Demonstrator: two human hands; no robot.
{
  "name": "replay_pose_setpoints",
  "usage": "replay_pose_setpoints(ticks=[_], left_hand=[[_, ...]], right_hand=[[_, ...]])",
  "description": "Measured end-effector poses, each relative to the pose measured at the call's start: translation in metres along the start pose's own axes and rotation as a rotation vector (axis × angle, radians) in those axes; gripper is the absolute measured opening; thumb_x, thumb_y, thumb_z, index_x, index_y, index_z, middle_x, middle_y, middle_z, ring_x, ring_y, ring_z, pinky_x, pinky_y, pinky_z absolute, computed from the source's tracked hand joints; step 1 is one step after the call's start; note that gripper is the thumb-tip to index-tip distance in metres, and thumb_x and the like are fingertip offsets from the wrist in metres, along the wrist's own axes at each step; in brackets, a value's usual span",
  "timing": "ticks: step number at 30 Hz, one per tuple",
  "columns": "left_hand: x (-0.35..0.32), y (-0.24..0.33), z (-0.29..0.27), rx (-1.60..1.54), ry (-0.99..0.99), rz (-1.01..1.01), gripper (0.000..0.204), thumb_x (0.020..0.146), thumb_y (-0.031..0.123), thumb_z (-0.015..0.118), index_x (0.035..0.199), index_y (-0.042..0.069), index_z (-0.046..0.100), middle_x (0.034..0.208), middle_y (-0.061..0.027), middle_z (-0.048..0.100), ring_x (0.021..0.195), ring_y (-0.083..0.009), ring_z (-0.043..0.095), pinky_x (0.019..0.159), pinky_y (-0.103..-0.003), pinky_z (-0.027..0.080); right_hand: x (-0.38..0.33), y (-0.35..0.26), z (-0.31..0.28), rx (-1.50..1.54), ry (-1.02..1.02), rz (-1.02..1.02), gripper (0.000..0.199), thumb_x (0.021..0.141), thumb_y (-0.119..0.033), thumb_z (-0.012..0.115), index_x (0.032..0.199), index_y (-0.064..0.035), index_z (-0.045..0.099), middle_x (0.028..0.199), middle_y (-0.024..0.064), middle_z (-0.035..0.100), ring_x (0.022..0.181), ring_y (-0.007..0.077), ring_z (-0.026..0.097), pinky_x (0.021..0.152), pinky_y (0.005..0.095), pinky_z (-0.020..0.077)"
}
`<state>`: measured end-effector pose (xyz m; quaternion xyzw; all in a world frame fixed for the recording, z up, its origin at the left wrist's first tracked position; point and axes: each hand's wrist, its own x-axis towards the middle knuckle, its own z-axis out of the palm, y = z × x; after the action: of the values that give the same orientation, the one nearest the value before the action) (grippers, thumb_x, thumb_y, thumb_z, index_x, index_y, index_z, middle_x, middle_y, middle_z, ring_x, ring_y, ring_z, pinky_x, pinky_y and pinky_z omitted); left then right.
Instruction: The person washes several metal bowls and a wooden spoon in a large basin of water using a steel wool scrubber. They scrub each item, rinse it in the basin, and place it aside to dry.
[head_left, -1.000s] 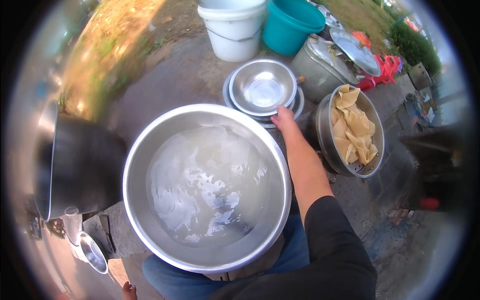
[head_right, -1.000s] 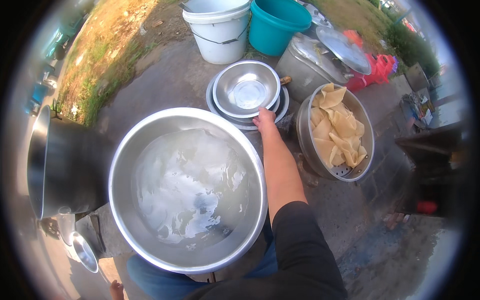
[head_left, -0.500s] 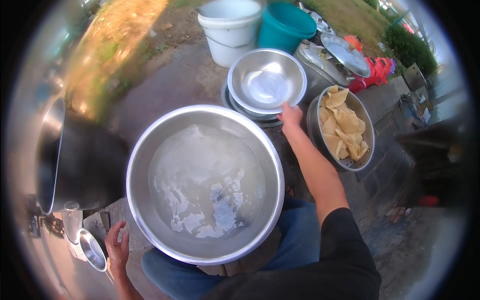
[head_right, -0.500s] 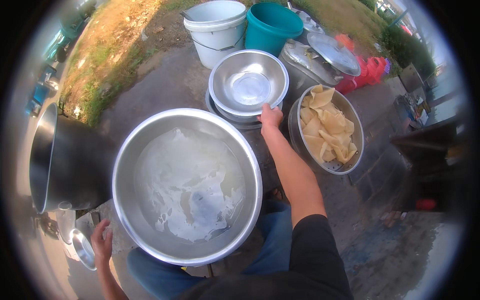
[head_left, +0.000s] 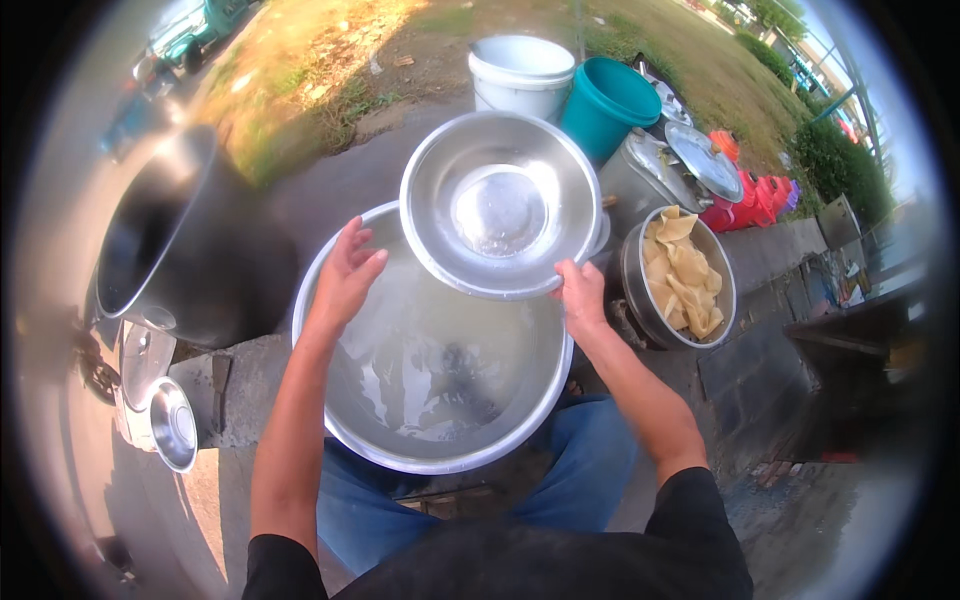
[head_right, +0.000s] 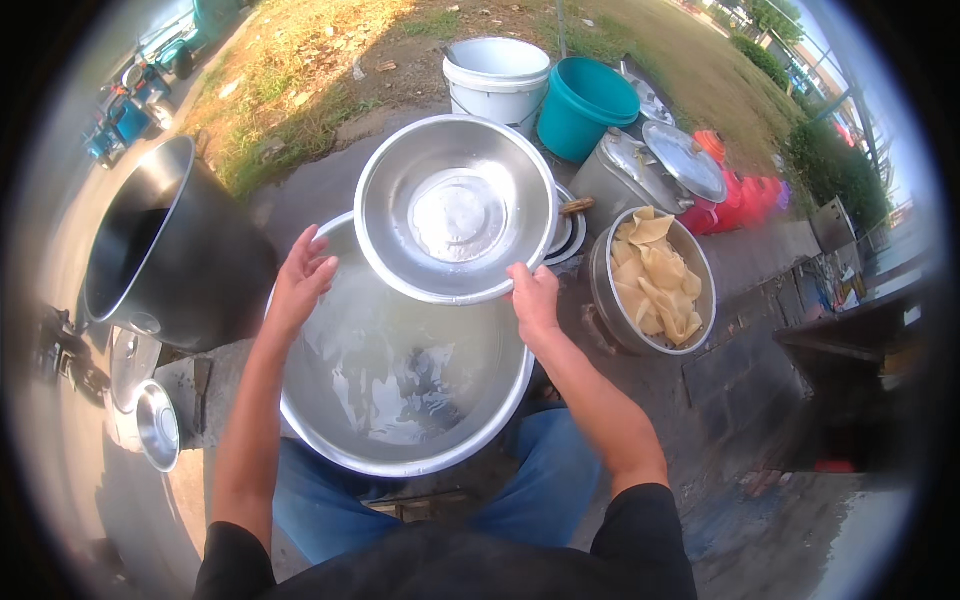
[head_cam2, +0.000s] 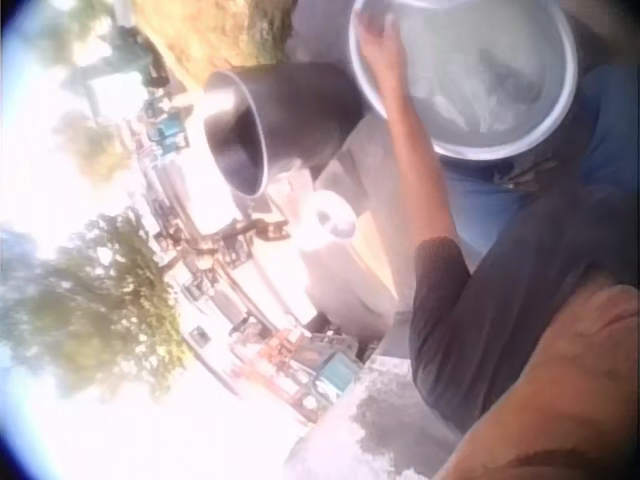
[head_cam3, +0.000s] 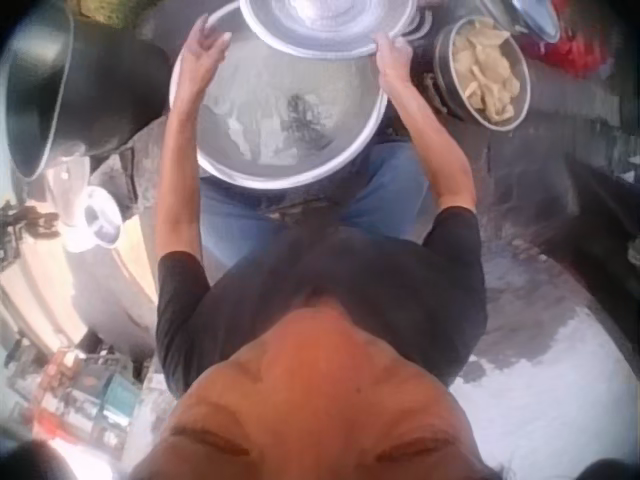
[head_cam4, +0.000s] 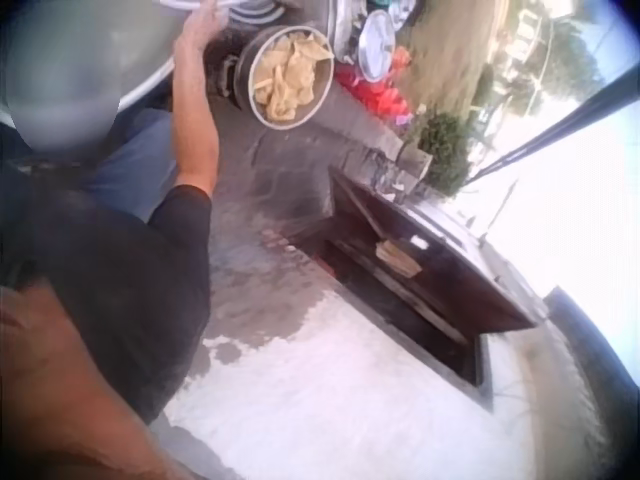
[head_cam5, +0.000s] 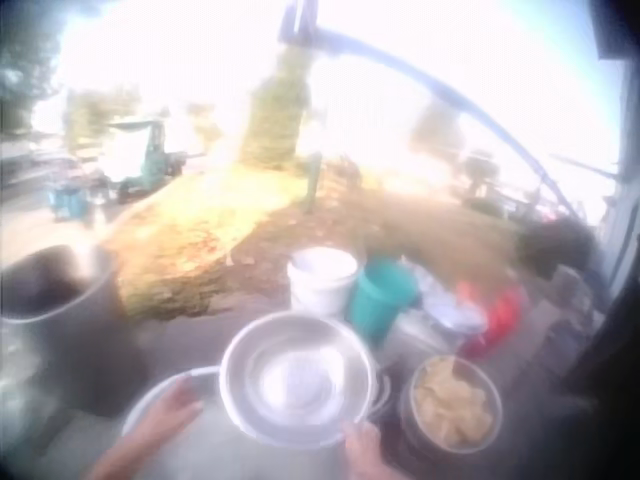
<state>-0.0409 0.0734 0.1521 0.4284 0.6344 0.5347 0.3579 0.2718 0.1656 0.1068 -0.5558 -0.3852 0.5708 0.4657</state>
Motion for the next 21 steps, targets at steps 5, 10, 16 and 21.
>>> replay_pose_setpoints(ticks=[5, 10, 16, 21], left_hand=[[-0.009, -0.021, -0.057, 0.371, 0.401, 0.061, 0.050, 0.085, 0.010, 0.063, 0.131, 0.003, 0.048, 0.113, -0.0176, 0.063, 0.099, -0.0253, 0.063, 0.088, -0.034, 0.048], [-0.072, -0.059, -0.163, 0.551, 0.704, 0.142, 0.045, 0.084, 0.007, 0.063, 0.126, -0.001, 0.051, 0.115, -0.0218, 0.062, 0.103, -0.0308, 0.063, 0.089, -0.037, 0.048], [-0.123, -0.090, -0.230, 0.596, 0.736, -0.022, 0.041, 0.080, 0.009, 0.067, 0.117, -0.004, 0.053, 0.107, -0.0198, 0.065, 0.097, -0.0279, 0.064, 0.087, -0.036, 0.049], [-0.110, -0.085, -0.214, 0.573, 0.679, -0.205, 0.042, 0.076, 0.013, 0.072, 0.111, -0.004, 0.055, 0.097, -0.0174, 0.067, 0.087, -0.0255, 0.065, 0.081, -0.034, 0.050]], right_hand=[[-0.094, 0.030, 0.080, -0.087, -0.310, -0.224, 0.019, 0.083, -0.015, 0.058, 0.088, 0.0032, 0.061, 0.072, 0.0011, 0.059, 0.063, 0.0076, 0.051, 0.058, 0.0266, 0.0432], [-0.154, 0.070, 0.161, -0.077, -0.512, -0.100, 0.024, 0.086, -0.021, 0.063, 0.087, 0.0032, 0.059, 0.071, 0.0024, 0.059, 0.063, 0.0085, 0.051, 0.058, 0.0272, 0.0436], [-0.170, 0.095, 0.198, -0.233, -0.581, -0.111, 0.031, 0.085, -0.026, 0.064, 0.079, 0.0030, 0.056, 0.067, 0.0059, 0.058, 0.060, 0.0120, 0.051, 0.056, 0.0309, 0.0438], [-0.160, 0.088, 0.175, -0.356, -0.546, -0.261, 0.035, 0.085, -0.030, 0.064, 0.077, 0.0021, 0.054, 0.065, 0.0113, 0.058, 0.059, 0.0186, 0.053, 0.057, 0.0340, 0.0445]])
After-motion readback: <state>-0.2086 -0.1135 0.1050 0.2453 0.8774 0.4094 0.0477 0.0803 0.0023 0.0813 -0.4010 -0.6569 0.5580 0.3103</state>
